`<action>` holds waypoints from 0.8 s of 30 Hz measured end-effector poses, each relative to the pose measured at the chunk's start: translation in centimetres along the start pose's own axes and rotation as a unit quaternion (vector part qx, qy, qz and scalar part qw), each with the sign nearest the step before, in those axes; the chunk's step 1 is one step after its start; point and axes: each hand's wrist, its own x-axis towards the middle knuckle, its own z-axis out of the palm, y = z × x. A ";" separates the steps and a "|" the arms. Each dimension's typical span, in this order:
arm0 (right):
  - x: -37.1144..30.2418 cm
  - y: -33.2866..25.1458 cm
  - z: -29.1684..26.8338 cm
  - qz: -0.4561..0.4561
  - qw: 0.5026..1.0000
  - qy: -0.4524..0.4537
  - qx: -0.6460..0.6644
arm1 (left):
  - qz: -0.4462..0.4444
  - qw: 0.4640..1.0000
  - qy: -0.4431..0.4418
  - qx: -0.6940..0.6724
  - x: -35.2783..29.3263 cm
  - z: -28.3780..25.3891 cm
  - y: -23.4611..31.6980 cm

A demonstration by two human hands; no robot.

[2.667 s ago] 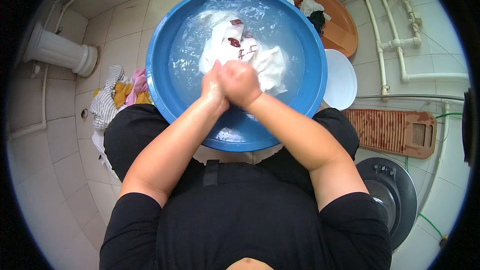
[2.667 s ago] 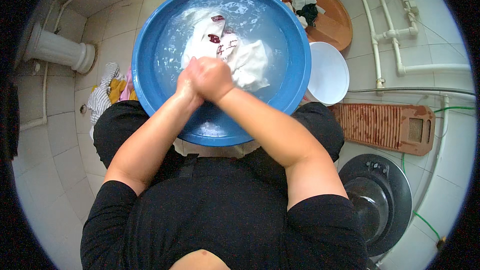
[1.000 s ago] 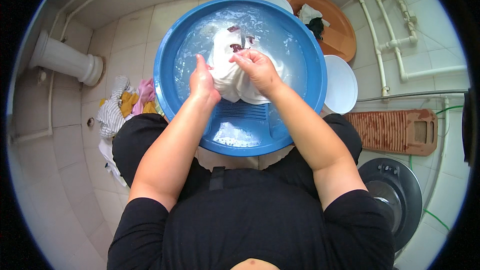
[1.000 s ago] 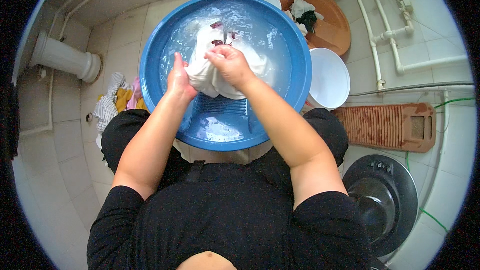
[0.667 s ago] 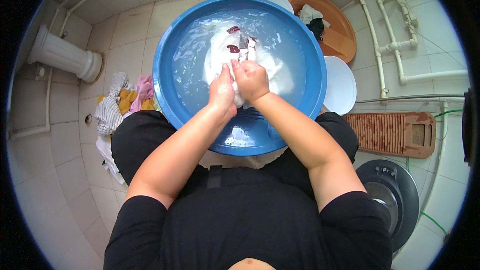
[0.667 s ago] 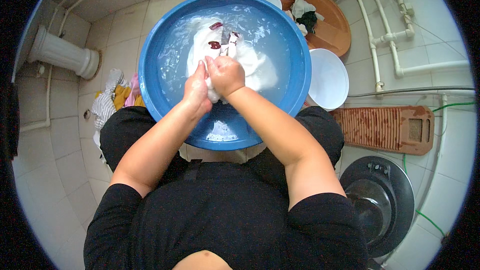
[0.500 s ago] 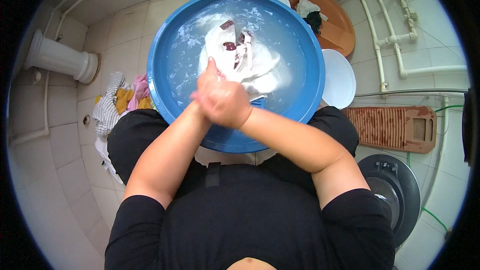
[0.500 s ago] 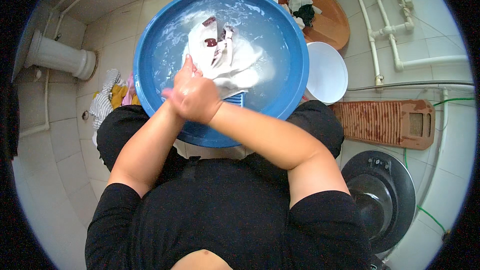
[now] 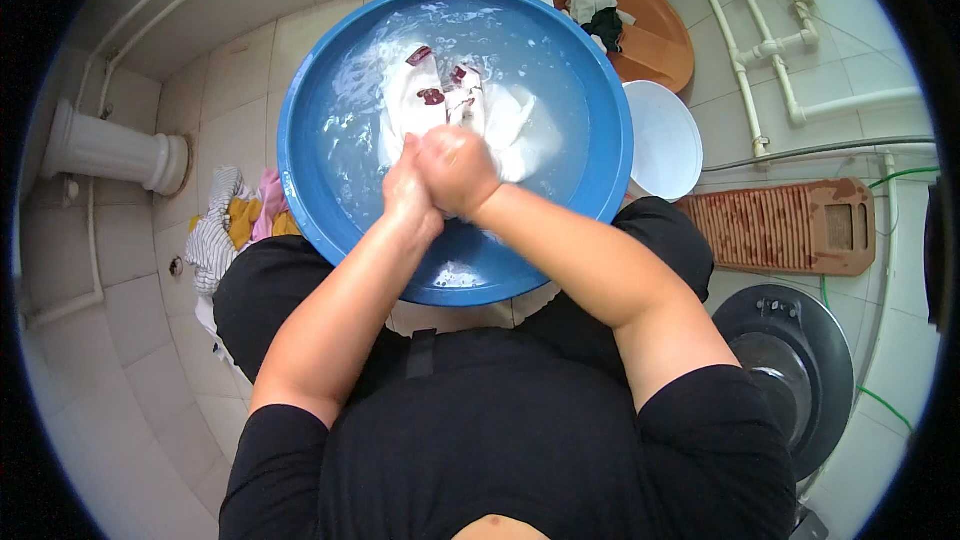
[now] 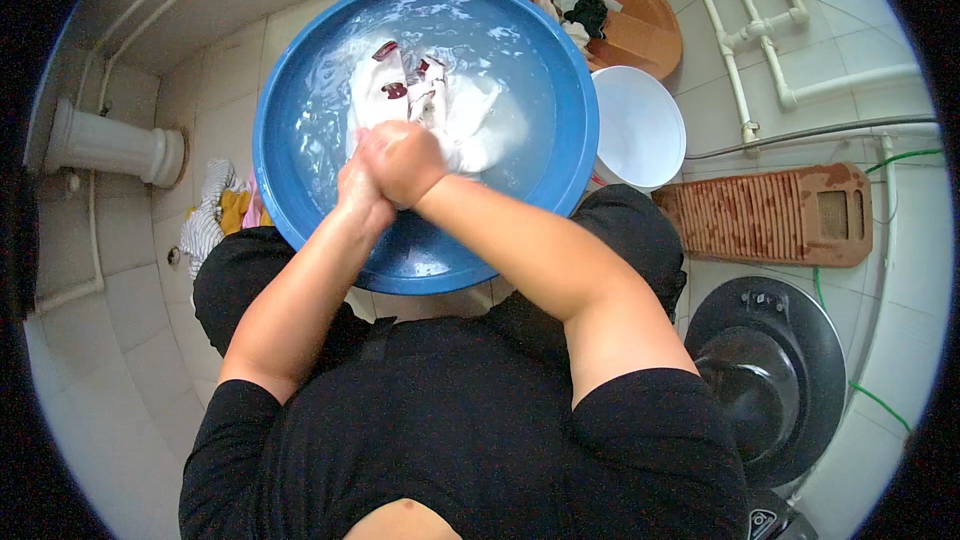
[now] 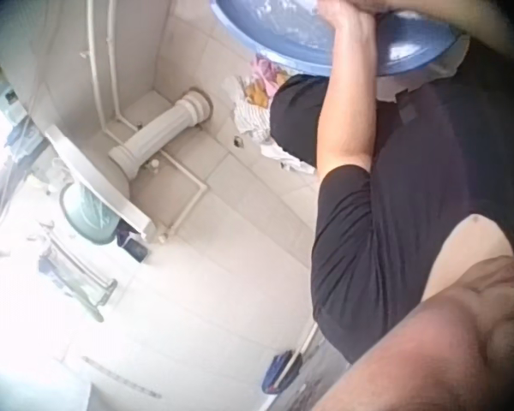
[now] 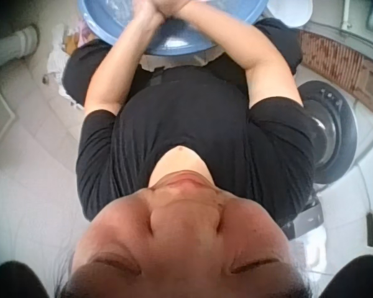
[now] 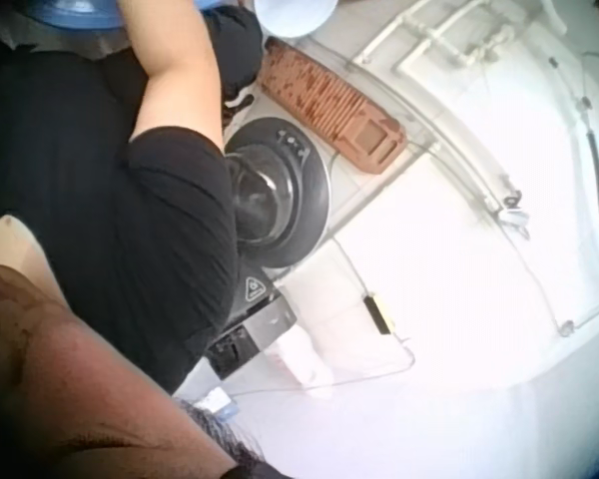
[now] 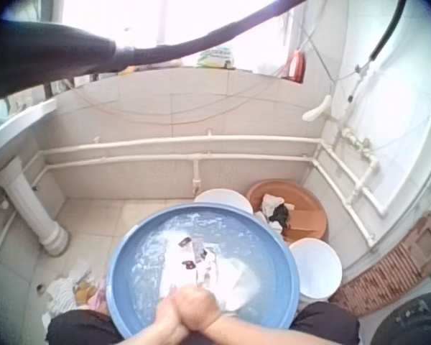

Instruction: The person hand washes a white t-shirt with a graphic print in a blue basin filled with soapy water, scrubbing it against a built-in washboard. They then wring out the shirt and place it aside. Next, they pick up a striped shirt and begin washing it in the same manner.

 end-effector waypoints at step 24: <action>1.2 17.9 -3.7 0.547 0.704 0.293 0.345 | 0.009 0.998 0.019 -0.061 5.9 -2.3 1.1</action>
